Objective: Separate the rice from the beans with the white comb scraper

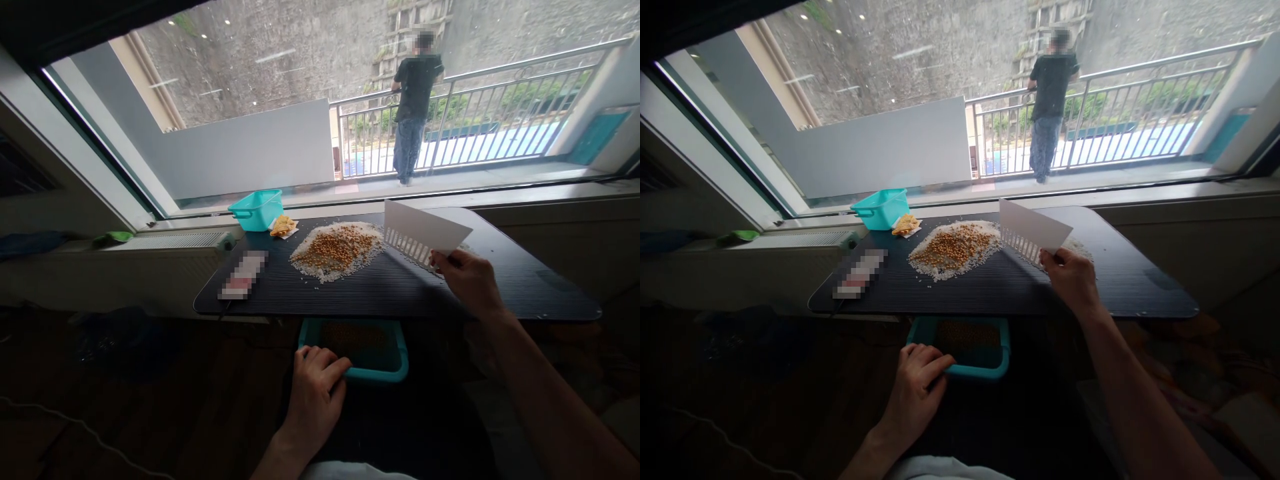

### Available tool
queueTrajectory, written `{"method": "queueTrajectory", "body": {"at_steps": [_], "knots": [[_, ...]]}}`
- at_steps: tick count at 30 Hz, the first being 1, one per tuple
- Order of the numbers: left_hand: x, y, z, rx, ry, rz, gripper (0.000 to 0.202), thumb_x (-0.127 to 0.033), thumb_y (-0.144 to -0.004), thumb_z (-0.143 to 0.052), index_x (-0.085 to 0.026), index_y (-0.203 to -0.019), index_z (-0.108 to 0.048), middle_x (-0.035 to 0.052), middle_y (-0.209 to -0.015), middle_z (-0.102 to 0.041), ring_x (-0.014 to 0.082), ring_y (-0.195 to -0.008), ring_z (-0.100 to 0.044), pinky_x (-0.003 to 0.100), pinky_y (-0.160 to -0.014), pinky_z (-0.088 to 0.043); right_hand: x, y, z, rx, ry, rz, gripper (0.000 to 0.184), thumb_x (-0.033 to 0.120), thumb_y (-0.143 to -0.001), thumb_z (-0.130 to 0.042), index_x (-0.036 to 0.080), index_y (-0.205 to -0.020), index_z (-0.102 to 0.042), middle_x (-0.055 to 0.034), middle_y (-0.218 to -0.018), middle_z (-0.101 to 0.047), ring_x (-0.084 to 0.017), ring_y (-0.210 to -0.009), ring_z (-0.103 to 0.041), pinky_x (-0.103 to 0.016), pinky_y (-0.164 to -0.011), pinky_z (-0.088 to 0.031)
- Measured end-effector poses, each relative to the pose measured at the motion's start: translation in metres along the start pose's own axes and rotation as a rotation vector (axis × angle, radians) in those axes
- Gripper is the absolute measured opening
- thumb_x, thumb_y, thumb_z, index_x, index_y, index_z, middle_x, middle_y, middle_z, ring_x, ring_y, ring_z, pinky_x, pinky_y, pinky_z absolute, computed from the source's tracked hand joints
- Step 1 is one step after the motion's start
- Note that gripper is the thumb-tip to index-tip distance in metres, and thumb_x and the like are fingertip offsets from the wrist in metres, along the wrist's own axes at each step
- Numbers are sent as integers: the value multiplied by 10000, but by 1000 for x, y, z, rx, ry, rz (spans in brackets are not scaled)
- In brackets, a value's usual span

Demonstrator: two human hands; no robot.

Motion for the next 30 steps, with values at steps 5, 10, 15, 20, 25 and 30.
{"method": "queueTrajectory", "body": {"at_steps": [5, 10, 15, 20, 25, 30], "knots": [[1, 1, 0, 8, 9, 11, 340, -23, -820, -511, -245, -925, -746, 24, -847, -706, 209, -818, -622, 447, -893, -376, 13, -9, -21, 88, -16, -27, 327, 492, -778, -594, 216, -766, -768, -50, -636, -720, -231, -655, -657, -323, -610, -444], [0, 0, -1, 25, -7, 30, 335, -36, -829, -507, -248, -919, -752, 34, -856, -710, 213, -826, -619, 457, -907, -382, 25, 0, -27, 146, -71, 2, 331, 485, -777, -572, 213, -710, -748, -26, -605, -703, -191, -605, -632, -289, -584, -436], [0, 0, -1, 19, -23, 26, 327, -35, -818, -522, -248, -908, -754, 35, -852, -714, 221, -829, -621, 458, -901, -394, 36, 7, -35, 197, -121, 26, 350, 508, -755, -583, 204, -684, -741, -9, -556, -663, -173, -557, -592, -276, -531, -408], [0, 0, -2, 22, -33, 19, 326, -30, -808, -524, -240, -912, -752, 32, -838, -710, 217, -811, -618, 447, -882, -394, 42, 10, -40, 230, -148, 27, 346, 516, -747, -581, 211, -684, -731, -3, -554, -645, -168, -558, -581, -273, -526, -407], [1, -1, -2, 26, -39, 11, 333, -27, -785, -537, -239, -919, -756, 36, -833, -709, 222, -808, -616, 439, -863, -390, 41, 15, -41, 266, -186, -2, 336, 519, -758, -593, 219, -657, -703, -2, -568, -648, -169, -575, -593, -275, -548, -436], [0, -4, -6, 28, -46, 4, 329, -22, -779, -546, -237, -915, -755, 39, -824, -708, 227, -814, -617, 437, -856, -386, 42, 21, -42, 309, -257, 3, 301, 501, -762, -602, 231, -704, -720, -8, -635, -706, -184, -620, -643, -292, -585, -476]]}}
Point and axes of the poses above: each hand's wrist, its own y-axis away from the middle knuckle, its own z-axis out of the back of the hand, x = y × z, the point moved 7 cm from there along -y, towards the middle knuckle
